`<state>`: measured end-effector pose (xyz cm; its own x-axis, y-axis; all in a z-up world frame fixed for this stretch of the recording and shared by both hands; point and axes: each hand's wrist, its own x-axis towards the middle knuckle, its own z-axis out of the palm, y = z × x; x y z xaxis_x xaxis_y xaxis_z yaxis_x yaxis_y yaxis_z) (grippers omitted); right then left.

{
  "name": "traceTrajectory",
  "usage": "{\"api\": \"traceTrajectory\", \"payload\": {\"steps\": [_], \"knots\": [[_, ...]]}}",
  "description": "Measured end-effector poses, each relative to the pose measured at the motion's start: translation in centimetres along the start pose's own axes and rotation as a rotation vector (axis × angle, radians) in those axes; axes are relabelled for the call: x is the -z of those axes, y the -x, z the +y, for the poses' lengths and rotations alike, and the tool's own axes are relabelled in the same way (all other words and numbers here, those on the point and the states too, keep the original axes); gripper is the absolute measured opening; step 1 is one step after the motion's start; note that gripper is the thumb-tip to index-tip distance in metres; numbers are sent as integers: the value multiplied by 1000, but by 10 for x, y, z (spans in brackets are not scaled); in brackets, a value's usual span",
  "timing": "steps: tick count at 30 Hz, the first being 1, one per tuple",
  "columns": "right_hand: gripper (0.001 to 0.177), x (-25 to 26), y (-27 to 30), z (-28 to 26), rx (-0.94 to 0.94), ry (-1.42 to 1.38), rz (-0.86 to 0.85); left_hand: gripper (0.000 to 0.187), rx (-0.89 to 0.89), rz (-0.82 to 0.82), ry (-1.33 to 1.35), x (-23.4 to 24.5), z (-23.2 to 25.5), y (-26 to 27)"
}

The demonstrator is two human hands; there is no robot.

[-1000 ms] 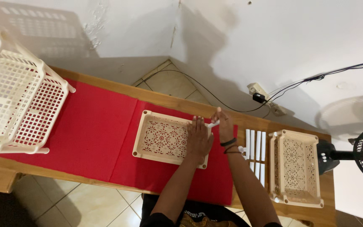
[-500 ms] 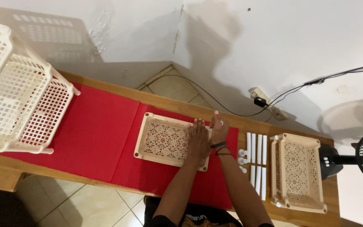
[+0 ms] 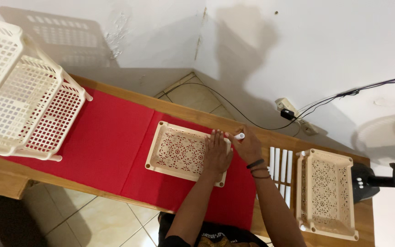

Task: The person assembles a beige plastic basket by inserting white plastic legs into the basket's corner holes. The person then places the assembled basket on the table next to other parts and a completed basket.

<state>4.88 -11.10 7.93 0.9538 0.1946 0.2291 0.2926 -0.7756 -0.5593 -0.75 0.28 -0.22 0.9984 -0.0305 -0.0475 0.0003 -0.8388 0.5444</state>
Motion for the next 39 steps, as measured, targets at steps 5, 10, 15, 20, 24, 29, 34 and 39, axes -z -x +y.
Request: {"api": "traceTrajectory", "payload": {"steps": [5,10,15,20,24,29,34,39], "knots": [[53,19,-3,0,-109,119,-278,78,-37,71,-66,-6,-1,-5],[35,33,-17,8,70,128,-453,69,-1,-106,-125,-7,-1,-5],[22,48,-39,10,25,270,-670,77,-20,3,-136,-1,3,-4],[17,52,-49,3,111,283,-717,73,-6,-165,-252,12,6,-5],[16,52,-45,-2,115,282,-705,69,-16,-161,-203,1,-1,-4],[27,62,-33,-22,152,320,-555,73,-42,25,-102,-20,-9,-6],[27,71,-29,-27,38,300,-548,78,-69,49,-56,-25,-13,-9],[28,78,-16,-7,161,144,-441,94,-95,-6,95,-4,-15,-9]]}}
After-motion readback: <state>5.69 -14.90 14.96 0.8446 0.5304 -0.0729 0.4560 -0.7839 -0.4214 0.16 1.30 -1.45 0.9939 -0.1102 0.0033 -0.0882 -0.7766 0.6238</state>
